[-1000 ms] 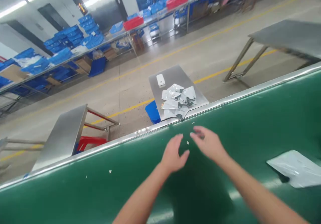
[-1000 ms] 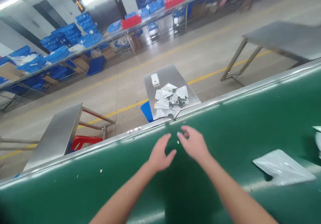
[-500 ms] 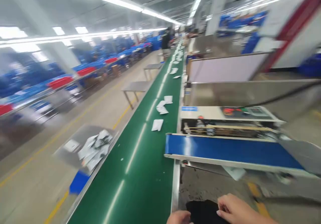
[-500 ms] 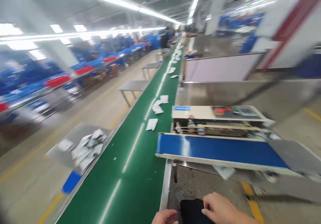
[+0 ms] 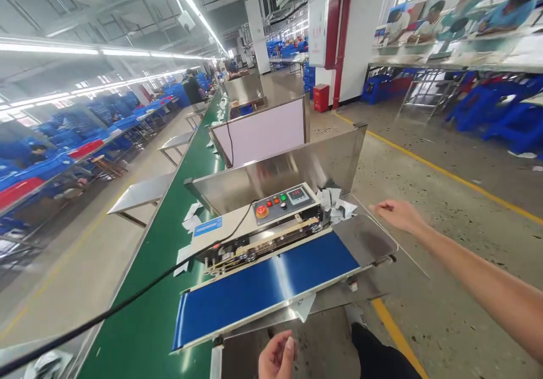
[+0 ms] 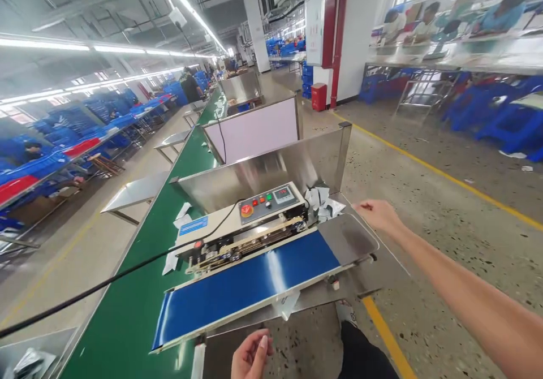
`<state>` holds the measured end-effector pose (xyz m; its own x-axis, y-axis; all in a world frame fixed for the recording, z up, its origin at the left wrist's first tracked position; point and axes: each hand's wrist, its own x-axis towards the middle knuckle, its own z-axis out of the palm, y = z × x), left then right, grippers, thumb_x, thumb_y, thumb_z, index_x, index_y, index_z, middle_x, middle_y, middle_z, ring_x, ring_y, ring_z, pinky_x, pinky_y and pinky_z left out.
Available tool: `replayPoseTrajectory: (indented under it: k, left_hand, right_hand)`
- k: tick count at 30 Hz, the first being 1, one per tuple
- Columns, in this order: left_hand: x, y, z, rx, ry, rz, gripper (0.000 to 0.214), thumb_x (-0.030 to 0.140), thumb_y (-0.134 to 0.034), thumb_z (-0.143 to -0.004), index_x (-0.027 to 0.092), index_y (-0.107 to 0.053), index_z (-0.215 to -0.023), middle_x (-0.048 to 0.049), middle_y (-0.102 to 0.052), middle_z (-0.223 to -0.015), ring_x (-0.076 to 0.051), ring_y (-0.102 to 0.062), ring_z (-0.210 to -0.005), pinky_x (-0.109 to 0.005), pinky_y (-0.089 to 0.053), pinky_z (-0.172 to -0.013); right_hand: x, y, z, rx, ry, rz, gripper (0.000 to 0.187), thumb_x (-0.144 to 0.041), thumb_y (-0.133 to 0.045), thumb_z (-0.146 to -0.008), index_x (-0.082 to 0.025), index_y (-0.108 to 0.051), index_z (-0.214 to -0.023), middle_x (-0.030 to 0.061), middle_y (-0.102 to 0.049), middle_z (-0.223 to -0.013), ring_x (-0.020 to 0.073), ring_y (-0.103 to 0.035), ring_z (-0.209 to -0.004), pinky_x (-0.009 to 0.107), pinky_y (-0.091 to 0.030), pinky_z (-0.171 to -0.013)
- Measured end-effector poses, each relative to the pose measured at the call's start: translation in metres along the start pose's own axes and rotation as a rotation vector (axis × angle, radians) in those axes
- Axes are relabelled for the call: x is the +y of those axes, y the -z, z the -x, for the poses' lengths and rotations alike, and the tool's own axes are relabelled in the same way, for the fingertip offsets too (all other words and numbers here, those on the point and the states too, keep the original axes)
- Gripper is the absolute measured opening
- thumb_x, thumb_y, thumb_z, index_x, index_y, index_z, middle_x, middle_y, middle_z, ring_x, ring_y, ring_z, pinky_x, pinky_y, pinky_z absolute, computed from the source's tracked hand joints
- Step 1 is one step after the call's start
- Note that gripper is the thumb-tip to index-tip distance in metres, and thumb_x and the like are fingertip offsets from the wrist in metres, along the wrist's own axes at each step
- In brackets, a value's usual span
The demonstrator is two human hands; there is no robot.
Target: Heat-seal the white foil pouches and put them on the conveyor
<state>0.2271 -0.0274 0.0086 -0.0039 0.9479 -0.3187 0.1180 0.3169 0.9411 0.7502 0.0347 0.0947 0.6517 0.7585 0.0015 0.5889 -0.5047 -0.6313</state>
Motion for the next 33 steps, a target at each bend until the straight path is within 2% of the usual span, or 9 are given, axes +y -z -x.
replayPoseTrajectory:
  k: [4,8,13,15,18,21,24,27,33]
  left_hand:
    - [0.065,-0.104,-0.021,-0.125,-0.060,-0.104,0.069,0.084,-0.078,-0.083,0.017,-0.088,-0.095,-0.0115,-0.081,-0.077,-0.028,-0.080,-0.074,-0.037,-0.067,-0.073]
    - [0.110,-0.187,-0.033,-0.135,-0.132,-0.150,0.060,0.073,-0.072,-0.097,0.015,-0.086,-0.105,-0.0142,-0.085,-0.090,-0.026,-0.082,-0.079,-0.037,-0.068,-0.077]
    - [0.123,-0.243,-0.045,-0.086,-0.368,-0.291,0.042,0.055,-0.065,-0.107,0.019,-0.085,-0.100,-0.0116,-0.083,-0.088,-0.023,-0.078,-0.078,-0.037,-0.067,-0.077]
    - [0.123,-0.261,-0.051,-0.052,-0.441,-0.325,0.035,0.048,-0.064,-0.107,0.020,-0.084,-0.104,-0.0120,-0.083,-0.093,-0.024,-0.078,-0.083,-0.039,-0.067,-0.080]
    - [0.120,-0.289,-0.061,-0.029,-0.527,-0.332,0.031,0.042,-0.069,-0.104,0.021,-0.081,-0.123,-0.0155,-0.083,-0.119,-0.030,-0.077,-0.110,-0.048,-0.066,-0.099]
    - [0.114,-0.304,-0.065,-0.065,-0.538,-0.304,0.026,0.038,-0.067,-0.105,0.021,-0.079,-0.121,-0.0147,-0.082,-0.122,-0.031,-0.075,-0.119,-0.051,-0.061,-0.111]
    - [0.102,-0.299,-0.061,-0.090,-0.453,-0.273,0.024,0.035,-0.060,-0.109,0.020,-0.079,-0.109,-0.0121,-0.082,-0.108,-0.026,-0.077,-0.101,-0.043,-0.065,-0.098]
    - [0.092,-0.285,-0.057,-0.149,-0.380,-0.284,0.025,0.036,-0.066,-0.105,0.019,-0.078,-0.120,-0.0115,-0.083,-0.115,-0.024,-0.077,-0.099,-0.039,-0.064,-0.092]
    - [0.079,-0.268,-0.059,-0.148,-0.334,-0.315,0.034,0.041,-0.054,-0.112,0.018,-0.077,-0.102,-0.0084,-0.080,-0.096,-0.021,-0.074,-0.089,-0.032,-0.060,-0.085]
  right_hand:
    - [0.005,-0.051,-0.128,-0.087,-0.057,0.046,0.032,-0.045,-0.073,-0.090,-0.018,-0.084,-0.101,0.0131,-0.082,-0.102,0.0261,-0.075,-0.090,0.033,-0.053,-0.076]
    - [0.005,-0.117,-0.182,-0.163,-0.045,0.061,0.038,-0.042,-0.075,-0.088,-0.012,-0.083,-0.111,0.0192,-0.079,-0.118,0.0281,-0.074,-0.102,0.035,-0.054,-0.086]
    - [0.006,-0.115,-0.161,0.020,0.116,-0.018,0.029,-0.040,-0.058,-0.098,-0.018,-0.076,-0.096,0.0206,-0.062,-0.157,0.0315,-0.065,-0.133,0.041,-0.054,-0.101]
    - [0.002,-0.093,-0.130,0.121,0.244,-0.109,0.026,-0.043,-0.057,-0.098,-0.023,-0.068,-0.086,0.0174,-0.067,-0.152,0.0321,-0.065,-0.135,0.044,-0.054,-0.105]
    - [-0.008,-0.060,-0.064,0.032,0.351,-0.215,0.030,-0.050,-0.058,-0.098,-0.026,-0.065,-0.082,0.0160,-0.080,-0.123,0.0304,-0.074,-0.109,0.043,-0.057,-0.099]
    - [-0.016,-0.043,0.000,-0.196,0.337,-0.294,0.032,-0.053,-0.060,-0.096,-0.026,-0.070,-0.082,0.0101,-0.082,-0.099,0.0253,-0.073,-0.083,0.036,-0.058,-0.081]
    - [-0.015,-0.041,0.042,-0.320,0.254,-0.380,0.037,-0.058,-0.061,-0.095,-0.025,-0.074,-0.082,0.0059,-0.079,-0.084,0.0223,-0.070,-0.072,0.032,-0.057,-0.071]
    - [-0.006,-0.044,0.062,-0.347,0.148,-0.445,0.043,-0.065,-0.066,-0.092,-0.024,-0.076,-0.084,0.0059,-0.079,-0.083,0.0224,-0.071,-0.071,0.032,-0.058,-0.068]
    - [0.014,-0.050,0.075,-0.349,0.044,-0.641,0.061,-0.079,-0.074,-0.086,-0.022,-0.074,-0.107,0.0137,-0.082,-0.103,0.0290,-0.079,-0.089,0.036,-0.066,-0.077]
